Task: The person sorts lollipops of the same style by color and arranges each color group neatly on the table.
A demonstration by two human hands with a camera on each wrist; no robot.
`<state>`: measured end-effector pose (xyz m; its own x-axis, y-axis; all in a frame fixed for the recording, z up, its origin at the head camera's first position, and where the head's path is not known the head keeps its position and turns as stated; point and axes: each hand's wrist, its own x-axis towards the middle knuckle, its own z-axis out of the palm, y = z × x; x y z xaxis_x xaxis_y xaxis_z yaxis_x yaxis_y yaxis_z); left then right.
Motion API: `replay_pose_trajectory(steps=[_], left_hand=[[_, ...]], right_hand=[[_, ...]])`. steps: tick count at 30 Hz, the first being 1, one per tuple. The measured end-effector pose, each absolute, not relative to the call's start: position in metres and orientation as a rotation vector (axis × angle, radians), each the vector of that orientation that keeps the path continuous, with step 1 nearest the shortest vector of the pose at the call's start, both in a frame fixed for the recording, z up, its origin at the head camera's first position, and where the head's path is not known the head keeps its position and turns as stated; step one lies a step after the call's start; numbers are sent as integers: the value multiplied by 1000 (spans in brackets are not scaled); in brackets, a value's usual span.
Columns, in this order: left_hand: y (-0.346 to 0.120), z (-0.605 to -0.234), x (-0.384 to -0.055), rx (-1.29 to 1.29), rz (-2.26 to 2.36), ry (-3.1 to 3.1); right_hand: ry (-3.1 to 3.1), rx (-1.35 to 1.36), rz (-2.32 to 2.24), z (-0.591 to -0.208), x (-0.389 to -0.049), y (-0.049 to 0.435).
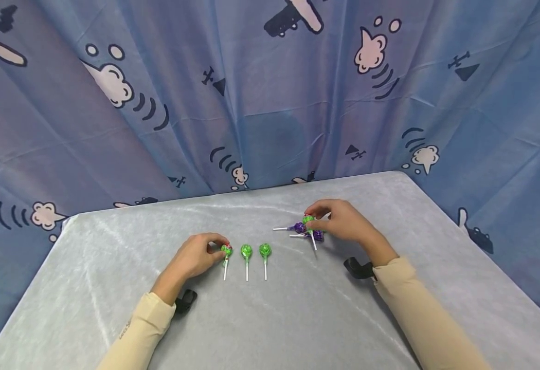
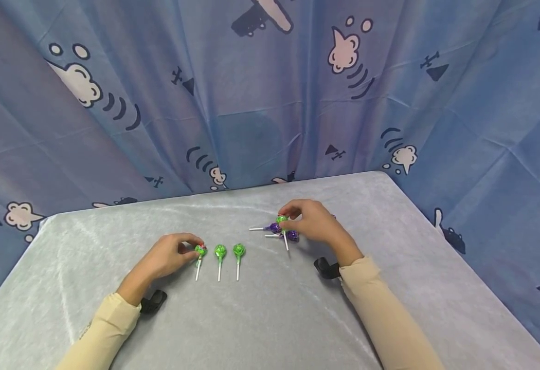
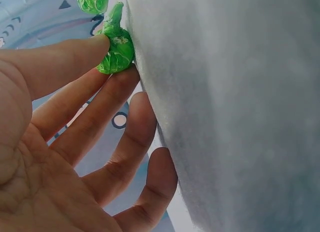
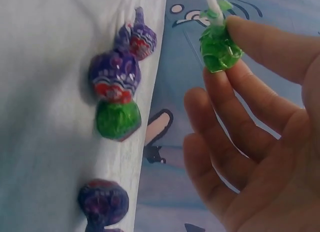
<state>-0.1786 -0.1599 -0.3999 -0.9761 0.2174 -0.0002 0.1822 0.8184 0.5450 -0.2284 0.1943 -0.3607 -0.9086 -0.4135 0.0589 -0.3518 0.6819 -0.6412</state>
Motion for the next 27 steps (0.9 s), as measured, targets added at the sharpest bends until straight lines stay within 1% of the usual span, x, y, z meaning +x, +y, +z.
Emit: replay_pose_trajectory(steps=[27], left_hand=[[-160,-401,-179,350,880,2948]], right_hand=[[2752,-732,-944,-377,-216,158]])
